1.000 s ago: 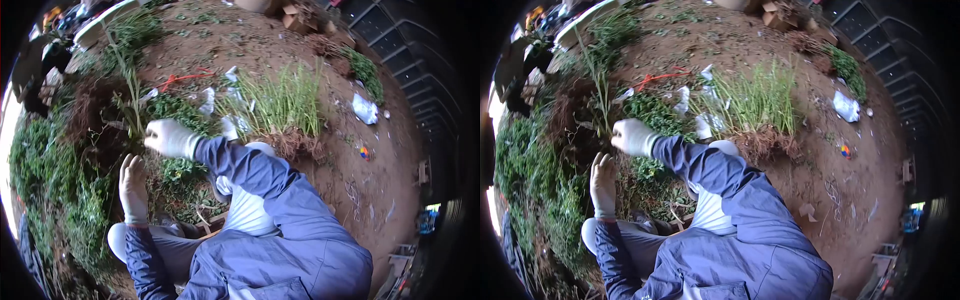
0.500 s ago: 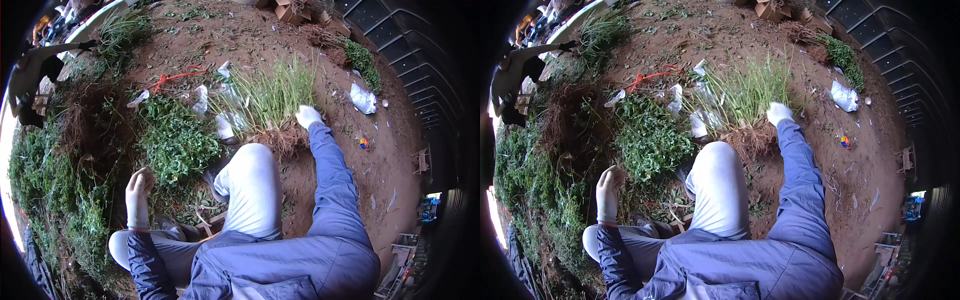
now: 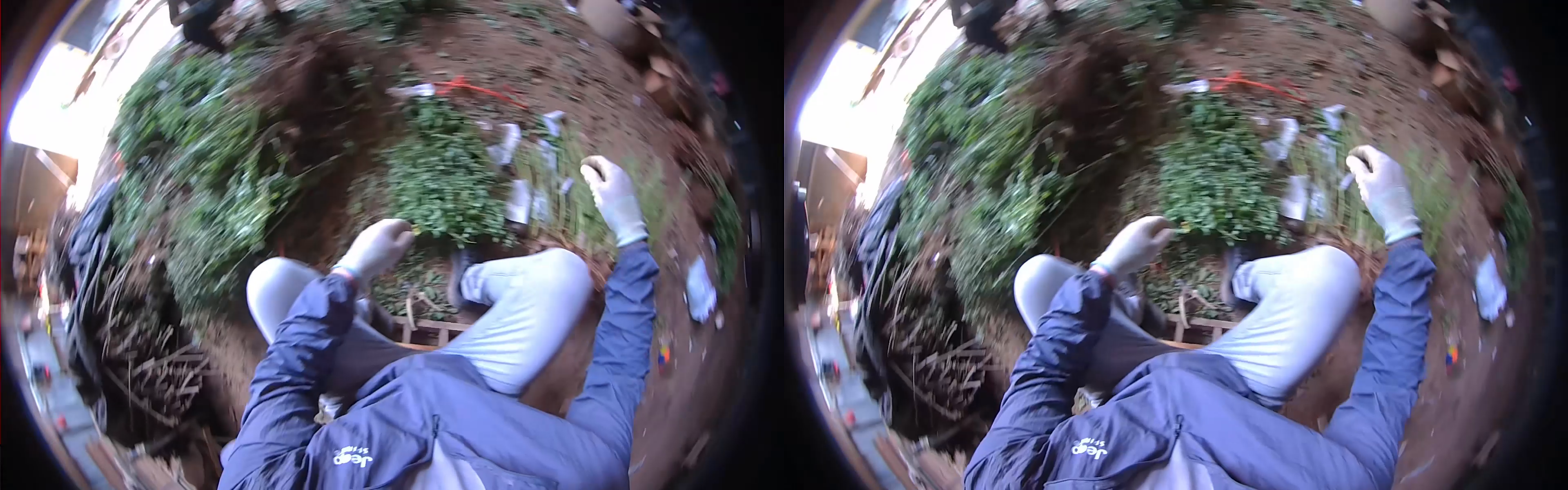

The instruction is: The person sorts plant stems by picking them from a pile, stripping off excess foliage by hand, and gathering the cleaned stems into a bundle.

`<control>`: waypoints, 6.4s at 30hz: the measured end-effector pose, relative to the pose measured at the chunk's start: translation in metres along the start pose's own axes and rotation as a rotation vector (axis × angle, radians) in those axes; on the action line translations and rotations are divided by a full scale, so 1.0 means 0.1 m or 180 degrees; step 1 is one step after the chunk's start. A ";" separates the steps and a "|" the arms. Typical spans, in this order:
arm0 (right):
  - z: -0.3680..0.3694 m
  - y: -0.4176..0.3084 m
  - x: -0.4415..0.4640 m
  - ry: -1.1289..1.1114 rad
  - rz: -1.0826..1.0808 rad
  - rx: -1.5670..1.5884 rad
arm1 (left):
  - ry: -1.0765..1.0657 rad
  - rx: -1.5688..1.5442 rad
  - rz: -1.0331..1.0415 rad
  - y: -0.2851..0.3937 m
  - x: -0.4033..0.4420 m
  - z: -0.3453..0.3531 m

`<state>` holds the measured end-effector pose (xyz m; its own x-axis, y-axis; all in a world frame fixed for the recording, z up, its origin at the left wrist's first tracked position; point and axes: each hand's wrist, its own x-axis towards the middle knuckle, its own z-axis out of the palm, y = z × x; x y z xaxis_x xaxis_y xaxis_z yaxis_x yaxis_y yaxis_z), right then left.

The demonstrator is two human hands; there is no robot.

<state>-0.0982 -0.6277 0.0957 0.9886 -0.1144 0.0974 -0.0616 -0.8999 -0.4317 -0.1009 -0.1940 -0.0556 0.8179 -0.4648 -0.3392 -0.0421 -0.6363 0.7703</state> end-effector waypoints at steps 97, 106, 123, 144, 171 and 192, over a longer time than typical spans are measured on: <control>1.32 -1.71 0.24 -0.0757 -0.1185 0.1602 | 0.0669 -0.1600 0.1090 1.29 0.43 -1.48; 1.47 -2.05 0.47 -0.1608 -0.0594 0.1856 | 0.1377 -0.2391 0.1082 0.80 0.52 -1.43; 1.93 -2.39 0.43 -0.1148 -0.0763 0.2241 | 0.1221 -0.3105 0.0186 0.55 0.43 -1.46; 1.80 -2.24 0.22 -0.1362 -0.0996 0.1705 | 0.1840 -0.2574 0.0655 0.43 0.36 -1.79; 1.22 -1.65 0.18 -0.0561 -0.0741 0.1332 | 0.3139 -0.2785 0.0615 -0.10 0.36 -2.34; 1.43 -2.04 0.24 -0.2031 -0.0393 0.1394 | 0.2939 -0.2999 0.1055 0.32 0.34 -2.08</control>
<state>-0.0419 -0.3868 0.0574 0.8806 0.3591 -0.3093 -0.0177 -0.6272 -0.7786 0.0451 -0.1020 0.0698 0.9445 0.3024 0.1281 -0.2097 0.2550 0.9439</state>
